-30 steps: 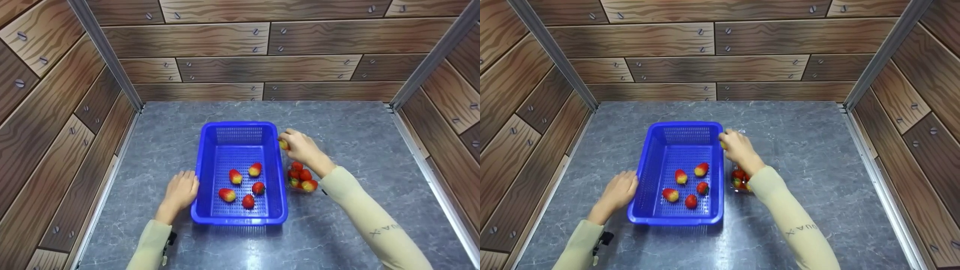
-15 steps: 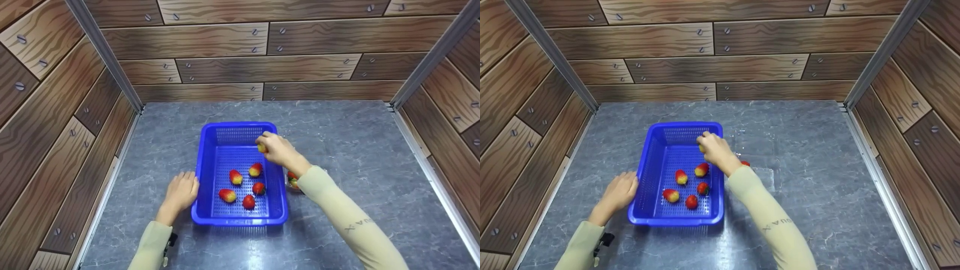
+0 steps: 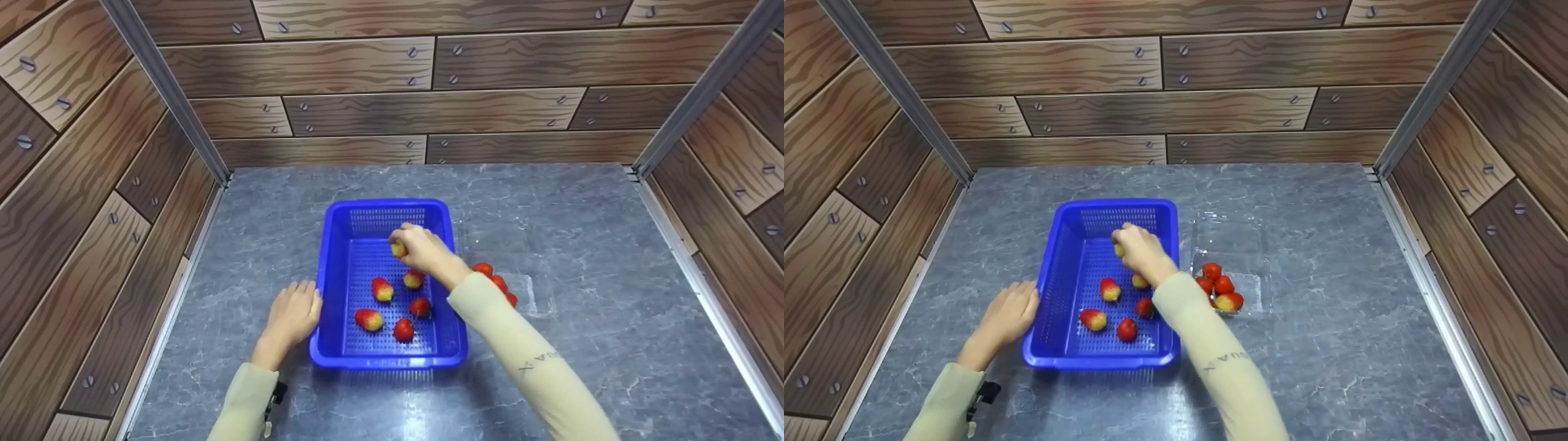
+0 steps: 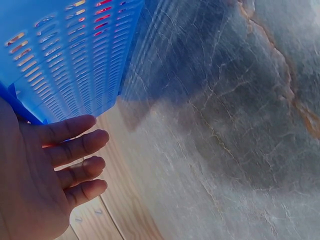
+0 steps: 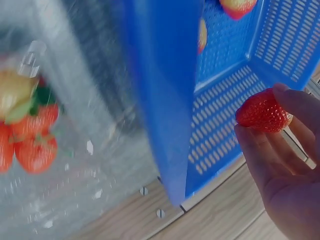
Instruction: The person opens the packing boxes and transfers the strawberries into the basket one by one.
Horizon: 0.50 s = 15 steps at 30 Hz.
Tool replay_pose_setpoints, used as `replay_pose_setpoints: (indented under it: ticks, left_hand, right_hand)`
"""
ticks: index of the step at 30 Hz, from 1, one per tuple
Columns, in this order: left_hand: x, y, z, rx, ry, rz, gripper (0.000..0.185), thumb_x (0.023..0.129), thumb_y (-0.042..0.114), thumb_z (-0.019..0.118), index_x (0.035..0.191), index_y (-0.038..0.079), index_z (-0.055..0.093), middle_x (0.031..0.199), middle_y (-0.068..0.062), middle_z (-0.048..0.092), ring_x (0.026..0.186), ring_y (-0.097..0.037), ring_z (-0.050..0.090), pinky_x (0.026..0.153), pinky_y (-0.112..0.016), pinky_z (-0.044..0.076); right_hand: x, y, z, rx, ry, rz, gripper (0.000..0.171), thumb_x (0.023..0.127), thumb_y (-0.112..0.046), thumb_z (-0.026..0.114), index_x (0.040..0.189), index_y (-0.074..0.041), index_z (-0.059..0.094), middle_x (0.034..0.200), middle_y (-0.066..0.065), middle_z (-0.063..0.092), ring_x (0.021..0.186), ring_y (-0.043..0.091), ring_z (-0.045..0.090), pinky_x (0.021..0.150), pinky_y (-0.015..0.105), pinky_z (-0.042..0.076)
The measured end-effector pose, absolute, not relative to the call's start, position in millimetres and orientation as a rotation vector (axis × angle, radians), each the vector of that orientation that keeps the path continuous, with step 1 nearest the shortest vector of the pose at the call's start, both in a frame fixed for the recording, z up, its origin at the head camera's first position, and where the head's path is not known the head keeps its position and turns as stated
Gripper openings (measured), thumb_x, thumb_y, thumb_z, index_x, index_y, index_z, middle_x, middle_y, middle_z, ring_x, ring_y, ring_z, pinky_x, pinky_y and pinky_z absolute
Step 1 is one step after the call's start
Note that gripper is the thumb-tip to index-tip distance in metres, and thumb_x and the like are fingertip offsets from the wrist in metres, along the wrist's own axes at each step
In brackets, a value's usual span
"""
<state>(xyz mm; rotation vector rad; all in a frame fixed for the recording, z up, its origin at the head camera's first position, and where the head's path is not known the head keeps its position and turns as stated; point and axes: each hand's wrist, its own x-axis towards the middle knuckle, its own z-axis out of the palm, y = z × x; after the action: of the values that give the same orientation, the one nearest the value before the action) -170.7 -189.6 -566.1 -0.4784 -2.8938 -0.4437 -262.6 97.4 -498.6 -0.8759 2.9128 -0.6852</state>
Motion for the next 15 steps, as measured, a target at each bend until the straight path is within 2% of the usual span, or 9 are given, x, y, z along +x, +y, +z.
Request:
replay_pose_setpoints:
  ticks: [11, 15]
  left_hand:
    - [-170, -190, -566, -0.469, -2.883, -0.443, 0.031, 0.101, 0.019, 0.041, 0.104, -0.002, 0.063, 0.102, -0.019, 0.065, 0.097, -0.040, 0.059, 0.083, -0.052, 0.046]
    - [-170, -190, -566, -0.472, -2.890, -0.451, 0.032, 0.102, 0.019, 0.040, 0.107, -0.003, 0.063, 0.106, -0.020, 0.066, 0.100, -0.041, 0.059, 0.085, -0.053, 0.047]
  right_hand:
    - [-261, 73, -515, -0.843, 2.867, -0.704, 0.035, 0.075, 0.005, 0.075, 0.110, -0.001, 0.071, 0.097, 0.013, 0.063, 0.093, 0.032, 0.065, 0.081, 0.043, 0.055]
    - [-261, 68, -517, -0.802, 2.869, -0.686, 0.035, 0.076, 0.005, 0.074, 0.110, -0.001, 0.069, 0.100, 0.014, 0.063, 0.094, 0.033, 0.065, 0.080, 0.044, 0.055]
